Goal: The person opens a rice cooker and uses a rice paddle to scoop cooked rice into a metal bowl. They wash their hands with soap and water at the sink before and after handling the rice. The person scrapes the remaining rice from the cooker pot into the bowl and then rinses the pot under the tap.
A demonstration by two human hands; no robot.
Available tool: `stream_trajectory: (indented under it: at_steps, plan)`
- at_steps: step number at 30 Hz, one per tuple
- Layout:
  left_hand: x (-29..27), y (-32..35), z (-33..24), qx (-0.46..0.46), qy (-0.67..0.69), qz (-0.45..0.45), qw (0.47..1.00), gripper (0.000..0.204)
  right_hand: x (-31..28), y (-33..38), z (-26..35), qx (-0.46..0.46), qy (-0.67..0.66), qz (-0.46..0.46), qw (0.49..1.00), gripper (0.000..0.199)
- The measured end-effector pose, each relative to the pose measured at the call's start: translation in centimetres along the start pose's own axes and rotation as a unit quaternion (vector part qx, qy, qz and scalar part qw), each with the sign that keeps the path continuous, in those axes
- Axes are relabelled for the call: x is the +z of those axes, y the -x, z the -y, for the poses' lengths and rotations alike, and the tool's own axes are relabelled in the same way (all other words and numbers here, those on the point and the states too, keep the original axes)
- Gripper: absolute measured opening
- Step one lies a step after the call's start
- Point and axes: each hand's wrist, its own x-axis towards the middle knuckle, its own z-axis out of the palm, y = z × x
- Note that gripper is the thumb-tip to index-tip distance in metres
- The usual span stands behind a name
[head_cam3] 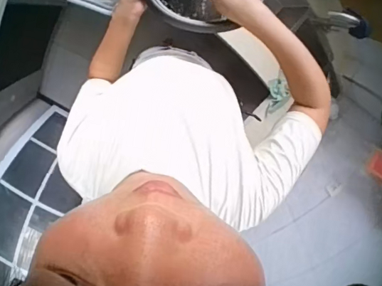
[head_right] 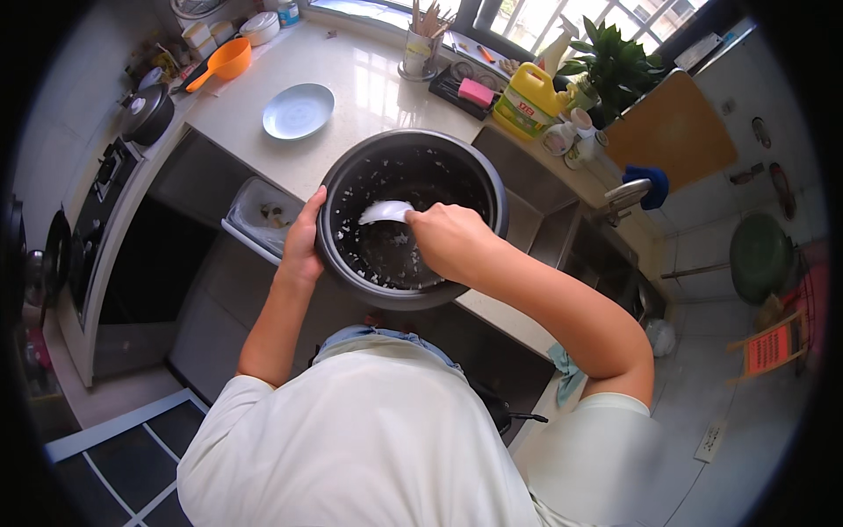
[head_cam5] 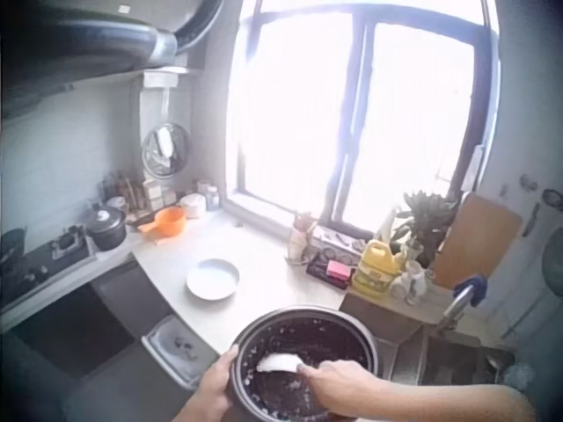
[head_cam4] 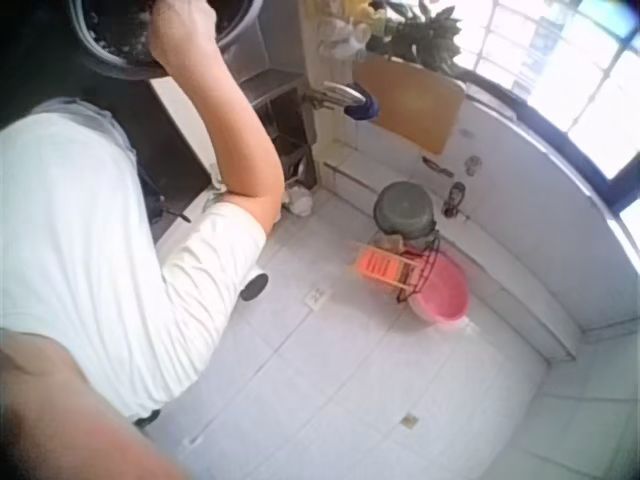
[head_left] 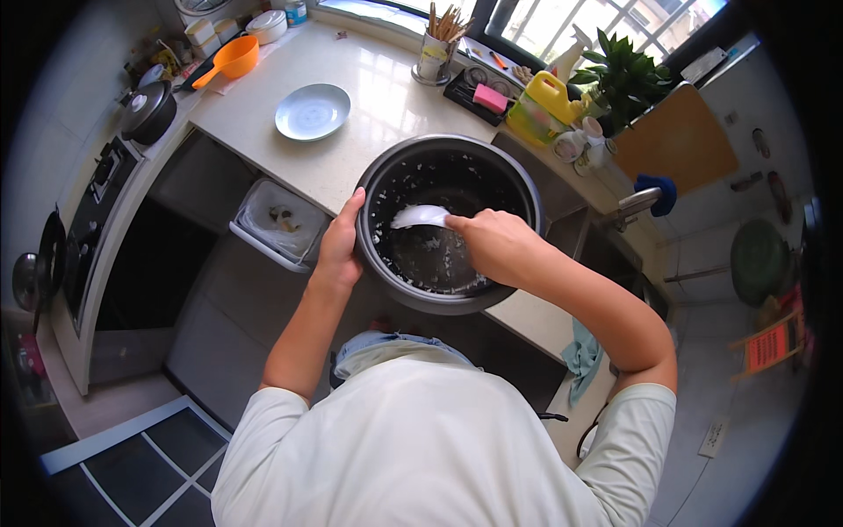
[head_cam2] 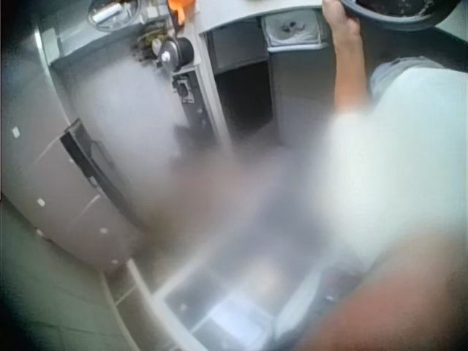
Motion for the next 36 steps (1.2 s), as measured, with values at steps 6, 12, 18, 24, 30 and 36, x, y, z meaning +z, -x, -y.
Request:
stream_trajectory:
  at_steps: [6,12,18,24,30,36]
  plan:
    - [0.6,1.3,0.2,0.015,-0.017,0.005,1.0,0.03,-1.7,0.5,-0.4,0.053,0.045,-0.06,0.996,0.049]
    - [0.3,1.9,0.1,0.045,-0.007,-0.042,0.998,0.029,-3.1,2.1,-0.4,0.046,0.041,-0.033,0.998,0.049]
    - [0.8,1.9,0.3,0.041,0.009,-0.029,0.999,0.03,-0.9,-0.3,-1.5,0.022,0.076,-0.022,0.997,0.05]
    - [1.0,3.0,-0.3,0.044,-0.001,-0.031,0.999,0.031,-4.1,1.0,-0.6,0.034,0.017,-0.095,0.995,0.038]
    - [1.6,3.1,-0.9,0.048,0.006,-0.021,0.999,0.034,-2.0,1.4,-0.6,-0.087,0.04,-0.051,0.994,0.043]
    - [2.4,3.5,-1.3,0.032,0.011,-0.011,0.999,0.034,-3.9,0.9,0.6,-0.081,0.059,-0.098,0.99,0.043]
